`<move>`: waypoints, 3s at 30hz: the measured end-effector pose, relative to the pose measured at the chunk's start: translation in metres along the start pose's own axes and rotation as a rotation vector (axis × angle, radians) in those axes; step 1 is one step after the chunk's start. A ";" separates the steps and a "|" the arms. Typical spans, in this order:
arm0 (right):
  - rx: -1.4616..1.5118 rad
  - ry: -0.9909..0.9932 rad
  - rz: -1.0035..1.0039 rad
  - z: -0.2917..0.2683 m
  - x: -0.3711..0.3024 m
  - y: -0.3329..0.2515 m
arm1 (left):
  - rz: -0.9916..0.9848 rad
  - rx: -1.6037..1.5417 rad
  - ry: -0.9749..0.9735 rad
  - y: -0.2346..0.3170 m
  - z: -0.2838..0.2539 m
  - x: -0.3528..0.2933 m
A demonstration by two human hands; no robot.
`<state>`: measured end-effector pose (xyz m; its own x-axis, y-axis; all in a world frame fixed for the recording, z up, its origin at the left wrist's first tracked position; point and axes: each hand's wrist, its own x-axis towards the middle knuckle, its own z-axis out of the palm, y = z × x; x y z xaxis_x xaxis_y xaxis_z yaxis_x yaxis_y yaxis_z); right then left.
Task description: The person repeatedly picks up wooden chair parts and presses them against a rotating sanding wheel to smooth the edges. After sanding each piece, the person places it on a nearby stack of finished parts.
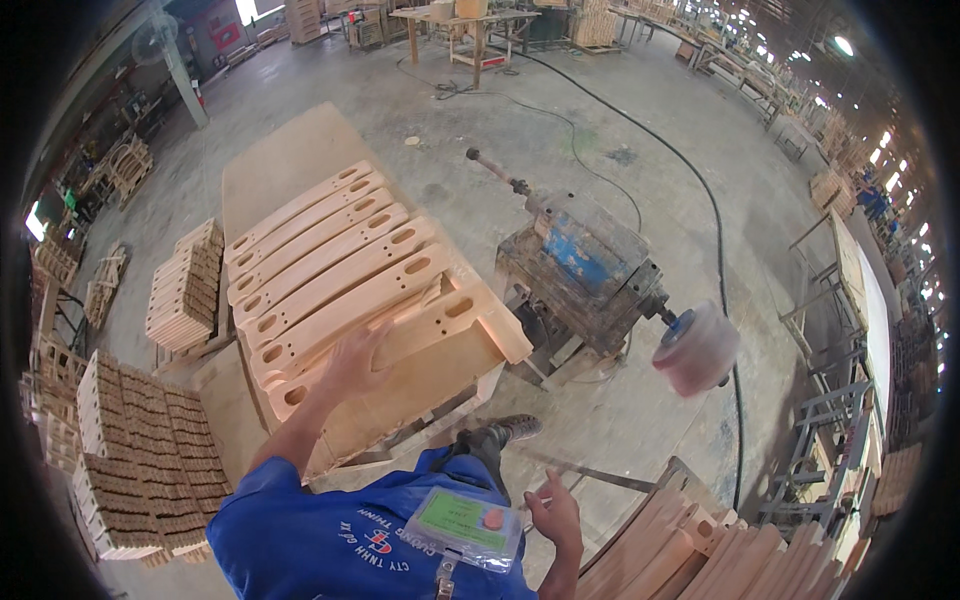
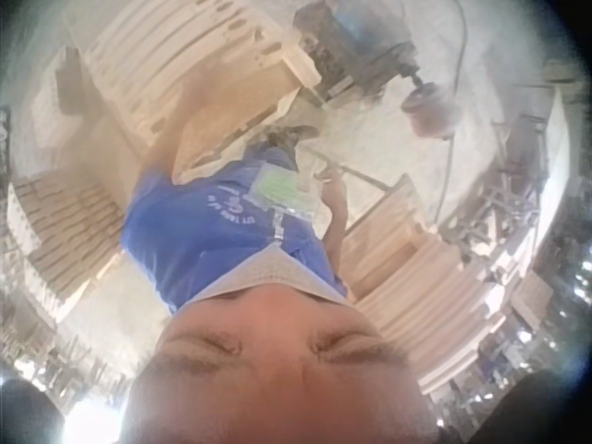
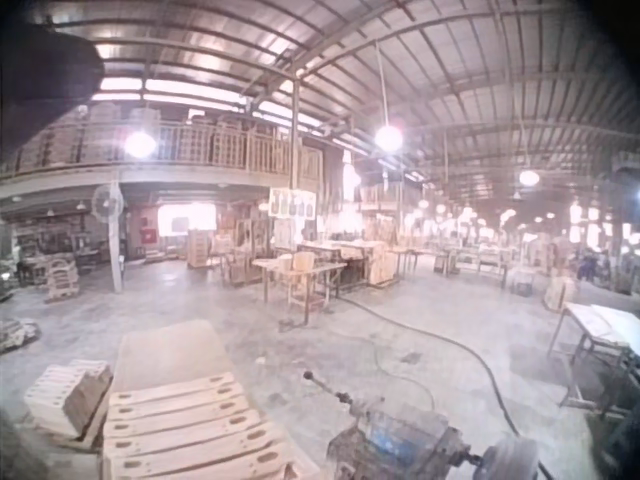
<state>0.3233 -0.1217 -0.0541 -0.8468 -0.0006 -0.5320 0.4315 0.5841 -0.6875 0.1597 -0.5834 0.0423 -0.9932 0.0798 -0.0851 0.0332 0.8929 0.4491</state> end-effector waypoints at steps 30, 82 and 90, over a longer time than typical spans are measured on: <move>0.428 -0.538 0.108 0.114 0.183 -0.206 | 0.072 0.316 0.359 -0.118 0.102 -0.036; 0.340 0.010 -0.018 -0.008 0.117 -0.129 | 0.081 0.312 0.898 -0.129 0.019 0.158; -0.047 1.370 0.230 -0.152 -0.251 -0.103 | 0.680 -0.213 0.495 0.092 0.160 0.169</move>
<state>0.4444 -0.0578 0.2257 -0.3978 0.8699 0.2916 0.6137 0.4886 -0.6202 0.0128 -0.4169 -0.0729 -0.7013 0.3203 0.6369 0.6652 0.6151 0.4231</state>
